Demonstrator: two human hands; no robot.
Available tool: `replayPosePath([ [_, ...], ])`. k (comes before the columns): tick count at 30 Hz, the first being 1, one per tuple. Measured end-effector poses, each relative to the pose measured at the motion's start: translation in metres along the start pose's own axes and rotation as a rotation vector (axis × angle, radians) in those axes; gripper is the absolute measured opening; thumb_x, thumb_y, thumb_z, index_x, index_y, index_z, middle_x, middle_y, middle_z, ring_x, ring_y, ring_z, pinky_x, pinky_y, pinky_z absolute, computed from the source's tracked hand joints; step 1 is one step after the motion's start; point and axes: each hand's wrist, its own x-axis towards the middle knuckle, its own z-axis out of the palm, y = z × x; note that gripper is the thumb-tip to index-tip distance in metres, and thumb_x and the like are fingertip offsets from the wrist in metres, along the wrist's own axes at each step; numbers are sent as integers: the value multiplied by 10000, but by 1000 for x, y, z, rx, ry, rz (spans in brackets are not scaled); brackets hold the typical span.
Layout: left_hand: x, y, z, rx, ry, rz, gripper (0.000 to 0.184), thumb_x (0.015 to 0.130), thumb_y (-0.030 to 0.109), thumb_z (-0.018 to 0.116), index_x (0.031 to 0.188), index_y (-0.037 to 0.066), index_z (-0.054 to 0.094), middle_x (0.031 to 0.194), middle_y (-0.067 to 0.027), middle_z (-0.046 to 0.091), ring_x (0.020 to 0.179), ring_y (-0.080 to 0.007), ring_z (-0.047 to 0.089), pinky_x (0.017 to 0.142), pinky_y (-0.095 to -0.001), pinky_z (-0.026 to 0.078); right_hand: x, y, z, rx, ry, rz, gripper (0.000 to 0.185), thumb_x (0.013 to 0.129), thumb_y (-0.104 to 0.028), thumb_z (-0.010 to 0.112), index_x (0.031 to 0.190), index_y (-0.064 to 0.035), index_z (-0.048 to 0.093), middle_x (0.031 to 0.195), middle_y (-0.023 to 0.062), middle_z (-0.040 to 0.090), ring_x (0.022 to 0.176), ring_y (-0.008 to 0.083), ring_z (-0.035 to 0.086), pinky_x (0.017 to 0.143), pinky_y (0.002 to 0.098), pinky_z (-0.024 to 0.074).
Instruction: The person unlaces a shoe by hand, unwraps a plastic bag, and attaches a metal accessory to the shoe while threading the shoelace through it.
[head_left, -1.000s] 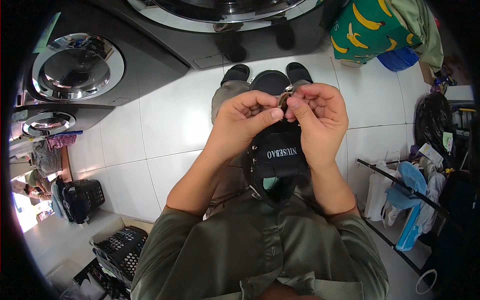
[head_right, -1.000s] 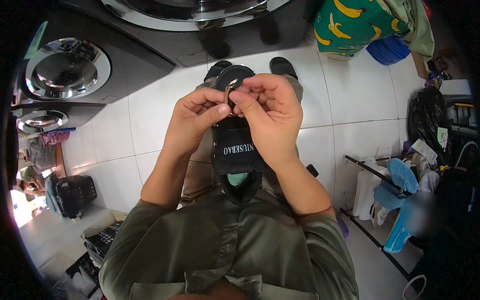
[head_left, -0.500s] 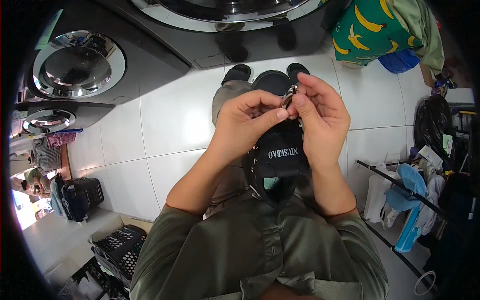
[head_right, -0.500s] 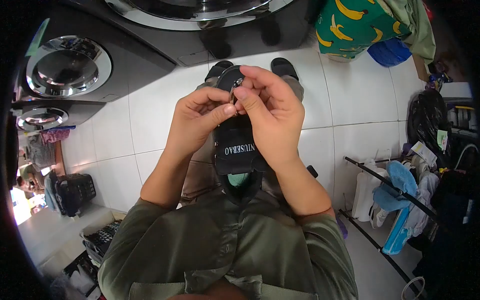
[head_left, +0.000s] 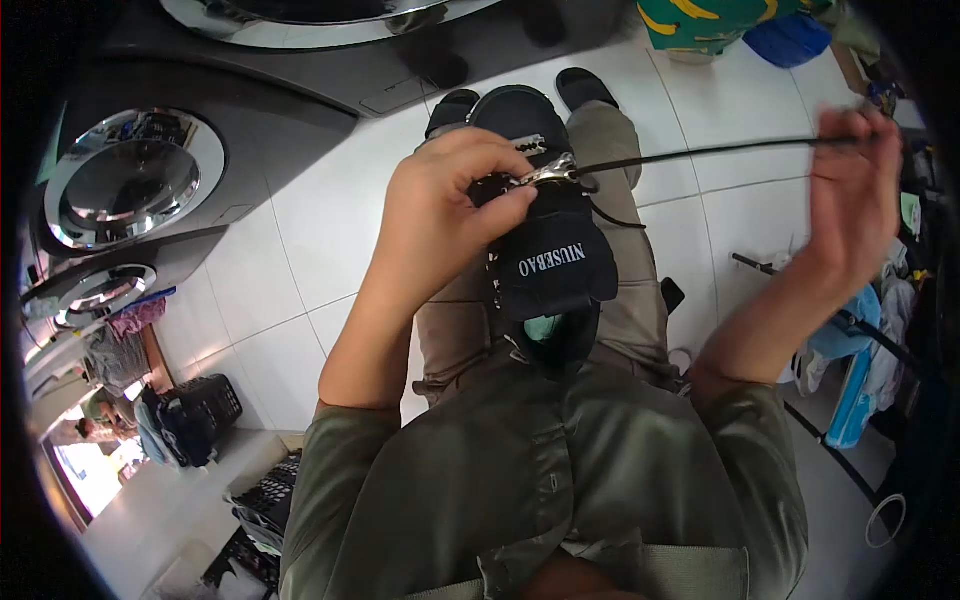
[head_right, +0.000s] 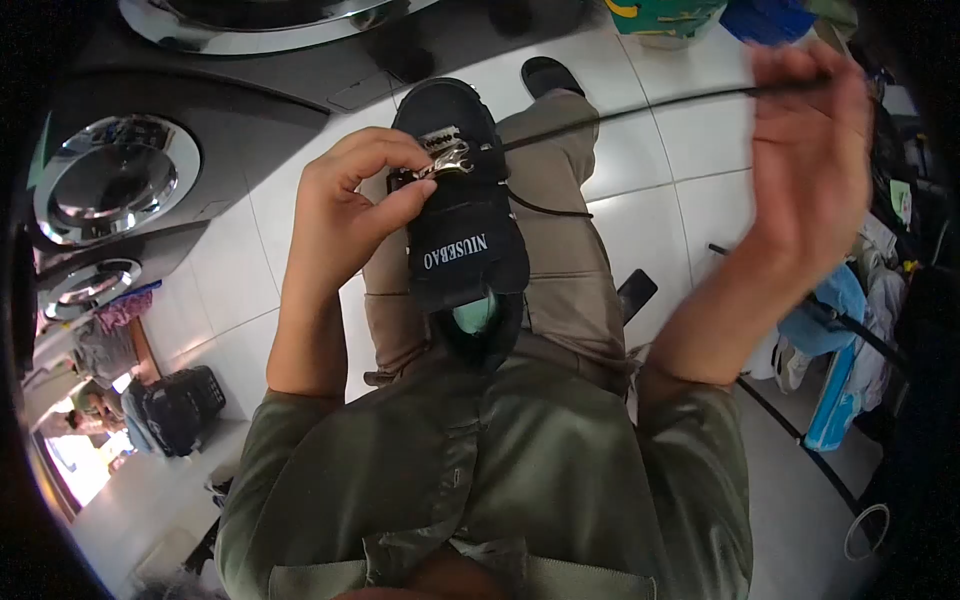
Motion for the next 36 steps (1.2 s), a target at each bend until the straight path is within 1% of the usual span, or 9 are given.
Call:
replayPosePath([
  [14,-1,9,-6,180,-297,-143,176,643,-49,687,809,-17,638,801,-72,613,750,-181,584,668,-277,448,-181,-97,-261,-129,794,-240,103,859,-76,613,840,8,558,760,73,560,734,184,548,871,354,467],
  [16,-2,7,-3,100,-281,-180,178,643,-54,687,808,-20,632,802,-73,608,745,-173,584,658,-275,449,-212,-85,-265,-342,635,-8,110,881,-136,592,887,-31,563,713,35,553,638,152,528,714,289,481],
  [18,-2,6,-2,117,-264,-148,172,651,-17,691,812,-2,635,789,-76,604,711,-193,593,628,-287,460,-214,-36,-199,-886,888,402,108,883,-178,571,889,-71,564,707,12,549,574,119,504,566,247,432],
  [21,-1,7,-1,115,-252,-145,175,652,-27,690,816,-5,633,797,-77,600,702,-189,594,625,-285,462,-258,25,-199,-785,463,1205,173,743,-106,640,914,-87,614,725,30,585,634,129,558,557,266,441],
  [23,-1,8,-1,96,-267,-174,185,645,-75,684,816,-27,629,817,-75,599,728,-166,585,650,-271,453,-258,64,-187,-1068,-178,1437,307,713,-78,663,1016,-38,630,790,84,636,720,185,600,659,311,484],
  [25,0,8,-1,112,-273,-154,187,653,-74,686,826,-24,634,824,-75,597,725,-163,586,646,-268,452,-243,89,-168,-1438,-298,1239,387,712,-80,676,1087,-8,615,896,119,659,820,226,615,755,326,482],
  [27,-1,8,0,120,-270,-148,190,655,-72,688,832,-22,640,824,-73,598,724,-160,584,646,-267,451,-194,106,-132,-1537,114,861,304,758,-99,661,1043,1,626,986,116,650,898,226,600,795,307,463],
  [31,-2,9,1,109,-236,-132,200,656,-67,693,846,-16,655,819,-70,598,721,-155,577,643,-261,448,-95,131,-56,-872,75,306,199,897,-98,536,1032,7,637,1045,75,608,975,159,546,843,272,416],
  [36,-6,6,0,119,-194,-127,200,657,-19,708,848,15,662,805,-63,601,707,-168,590,612,-272,463,-48,133,-15,-628,-332,604,181,890,-133,557,872,30,633,902,40,556,863,134,501,802,253,382],
])
